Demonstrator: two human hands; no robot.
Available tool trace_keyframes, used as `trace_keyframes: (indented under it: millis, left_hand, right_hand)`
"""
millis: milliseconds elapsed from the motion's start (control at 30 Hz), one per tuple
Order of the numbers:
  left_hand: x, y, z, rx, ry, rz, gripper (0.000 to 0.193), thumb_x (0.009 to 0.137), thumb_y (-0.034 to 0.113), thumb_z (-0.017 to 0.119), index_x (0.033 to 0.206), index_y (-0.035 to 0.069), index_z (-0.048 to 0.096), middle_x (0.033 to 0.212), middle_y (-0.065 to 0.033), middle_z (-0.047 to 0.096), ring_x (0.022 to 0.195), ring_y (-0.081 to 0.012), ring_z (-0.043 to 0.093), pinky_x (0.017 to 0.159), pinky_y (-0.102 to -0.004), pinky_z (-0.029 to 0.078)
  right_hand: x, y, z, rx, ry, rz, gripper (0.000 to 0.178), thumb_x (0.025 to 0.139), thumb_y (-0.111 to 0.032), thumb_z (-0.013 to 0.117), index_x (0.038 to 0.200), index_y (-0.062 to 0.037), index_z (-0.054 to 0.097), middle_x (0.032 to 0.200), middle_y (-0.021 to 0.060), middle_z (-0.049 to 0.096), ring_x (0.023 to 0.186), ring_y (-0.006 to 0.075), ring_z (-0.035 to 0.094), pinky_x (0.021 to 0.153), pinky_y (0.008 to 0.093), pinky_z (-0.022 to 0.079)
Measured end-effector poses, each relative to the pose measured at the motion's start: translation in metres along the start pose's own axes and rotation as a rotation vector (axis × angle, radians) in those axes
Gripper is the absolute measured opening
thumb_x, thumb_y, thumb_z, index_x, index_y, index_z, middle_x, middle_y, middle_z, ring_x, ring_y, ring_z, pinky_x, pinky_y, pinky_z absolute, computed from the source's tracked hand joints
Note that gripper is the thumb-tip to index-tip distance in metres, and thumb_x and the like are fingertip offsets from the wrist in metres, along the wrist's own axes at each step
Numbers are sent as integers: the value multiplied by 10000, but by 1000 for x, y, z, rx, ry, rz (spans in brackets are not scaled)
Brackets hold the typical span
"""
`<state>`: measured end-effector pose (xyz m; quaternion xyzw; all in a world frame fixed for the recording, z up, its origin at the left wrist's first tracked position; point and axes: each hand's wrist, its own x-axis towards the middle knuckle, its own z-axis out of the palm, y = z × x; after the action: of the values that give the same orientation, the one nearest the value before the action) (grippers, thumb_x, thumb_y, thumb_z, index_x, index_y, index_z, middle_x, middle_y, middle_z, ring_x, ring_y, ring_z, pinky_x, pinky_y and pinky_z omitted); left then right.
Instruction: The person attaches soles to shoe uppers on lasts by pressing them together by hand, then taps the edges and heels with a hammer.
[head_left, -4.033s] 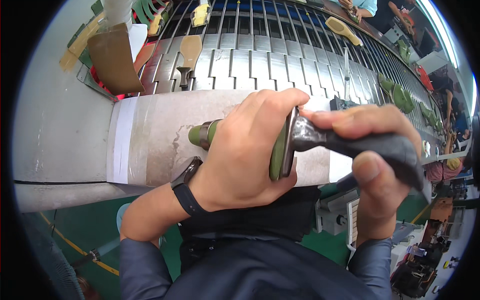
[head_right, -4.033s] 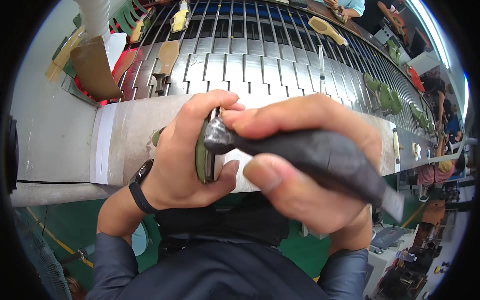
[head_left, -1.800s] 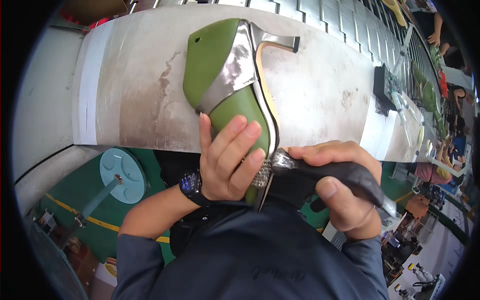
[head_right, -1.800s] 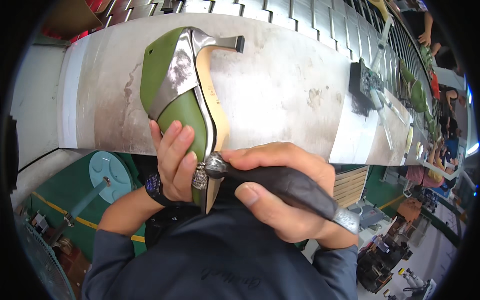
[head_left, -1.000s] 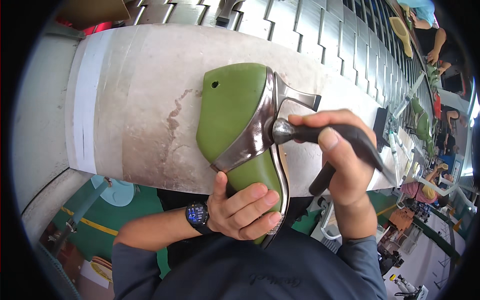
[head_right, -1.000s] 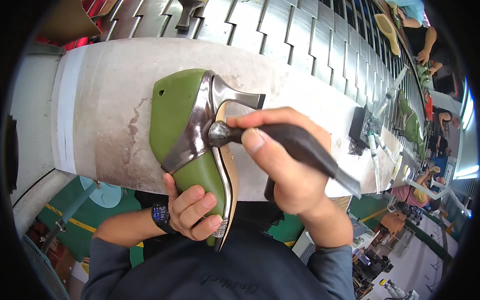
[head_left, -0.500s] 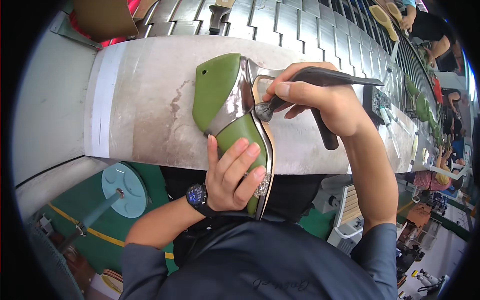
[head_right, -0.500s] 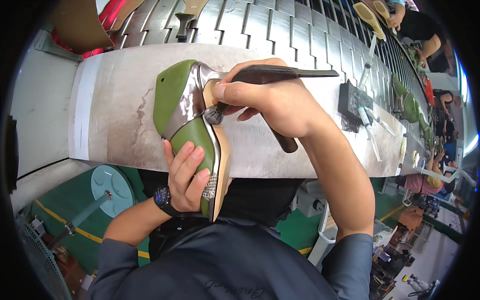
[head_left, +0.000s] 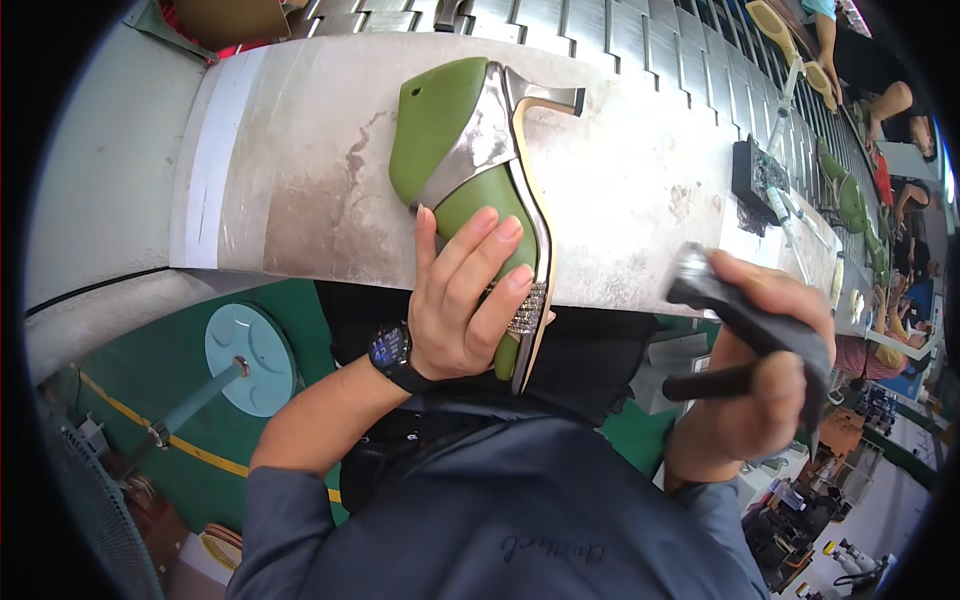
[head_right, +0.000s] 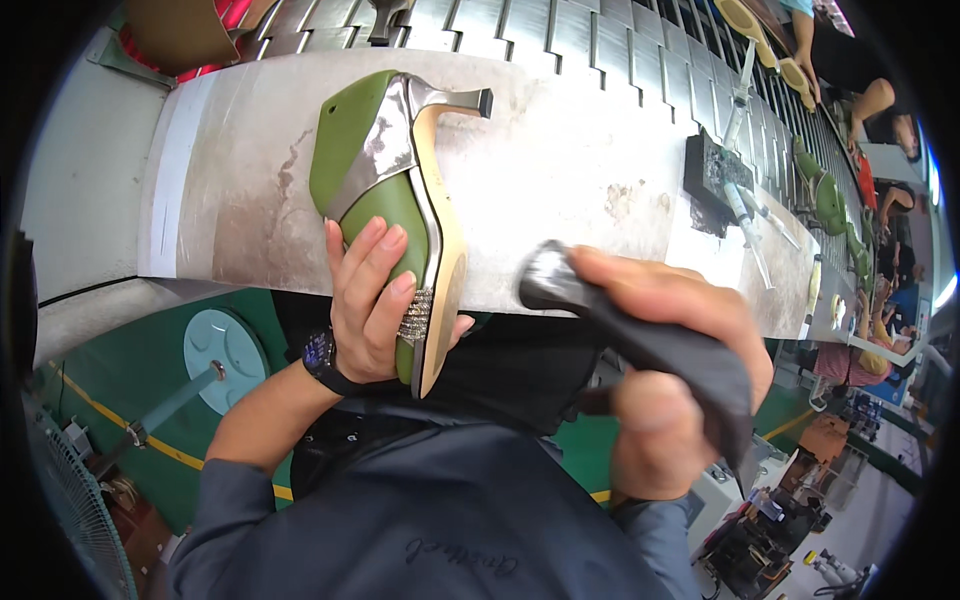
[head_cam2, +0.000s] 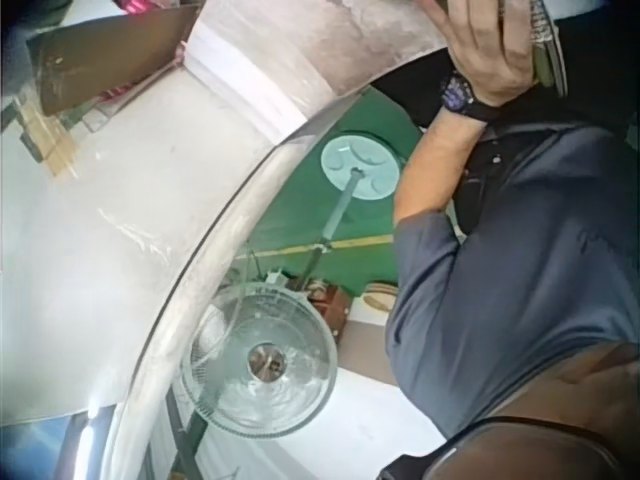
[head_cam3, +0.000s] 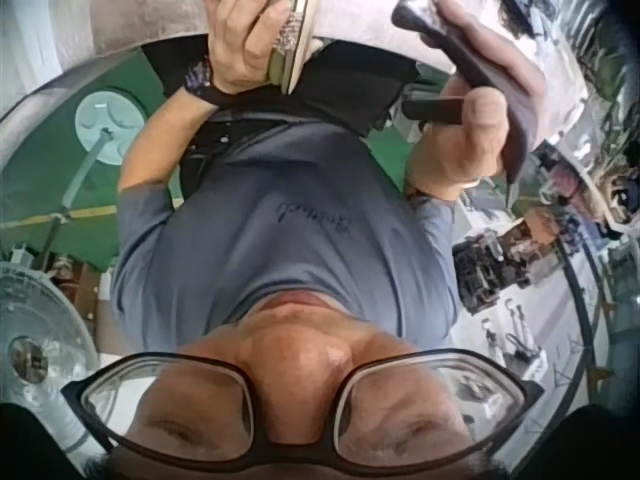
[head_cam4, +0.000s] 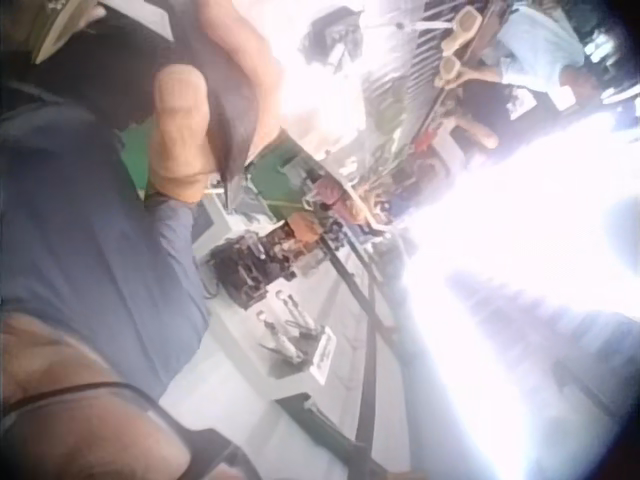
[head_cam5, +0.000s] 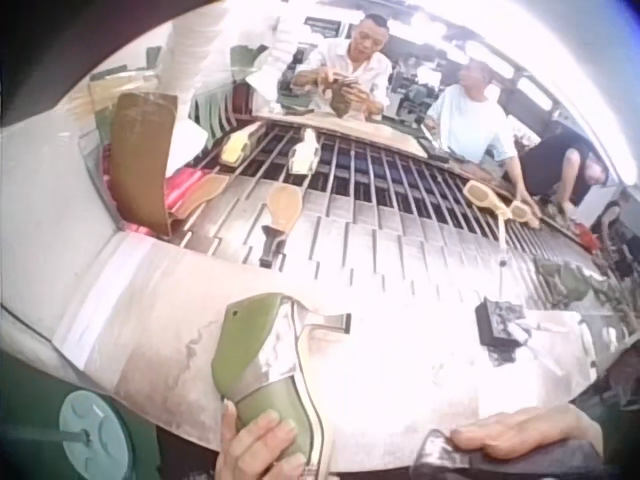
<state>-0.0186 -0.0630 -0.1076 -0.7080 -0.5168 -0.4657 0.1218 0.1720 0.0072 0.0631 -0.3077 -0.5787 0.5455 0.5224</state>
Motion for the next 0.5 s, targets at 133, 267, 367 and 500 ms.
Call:
trace_keyframes:
  millis: [133,267,367,500]
  left_hand:
    - [3,2,-1,-10,4,-3,764,932,398,781,1468,24,384,1471,-285,497,1364,-485,521,1225,-692,240]
    - [3,-5,-5,-6,-16,-3,811,934,409,776,1488,-8,356,1481,-330,471,1374,-509,504,1215,-704,246]
    - [5,4,-28,-185,17,-168,940,914,418,801,1573,-18,292,1524,-334,453,1413,-501,480,1232,-641,254]
    - [13,-7,-67,-598,201,-618,726,1015,372,694,1498,-99,426,1519,-308,500,1363,-397,558,1106,-525,483]
  right_hand:
    - [2,37,-3,-130,-282,380,247,914,-101,727,1103,57,721,1062,167,779,984,183,725,903,321,561]
    - [34,54,5,-467,-308,171,224,918,-65,745,1125,18,724,1013,131,784,923,205,743,834,316,571]
    - [59,77,-24,-1346,-449,-431,396,849,24,685,1243,-18,686,1323,181,685,1180,413,661,1006,411,532]
    - [34,47,-38,-1068,-501,-222,498,871,4,665,1366,18,612,1378,201,652,1291,373,622,1087,418,498]
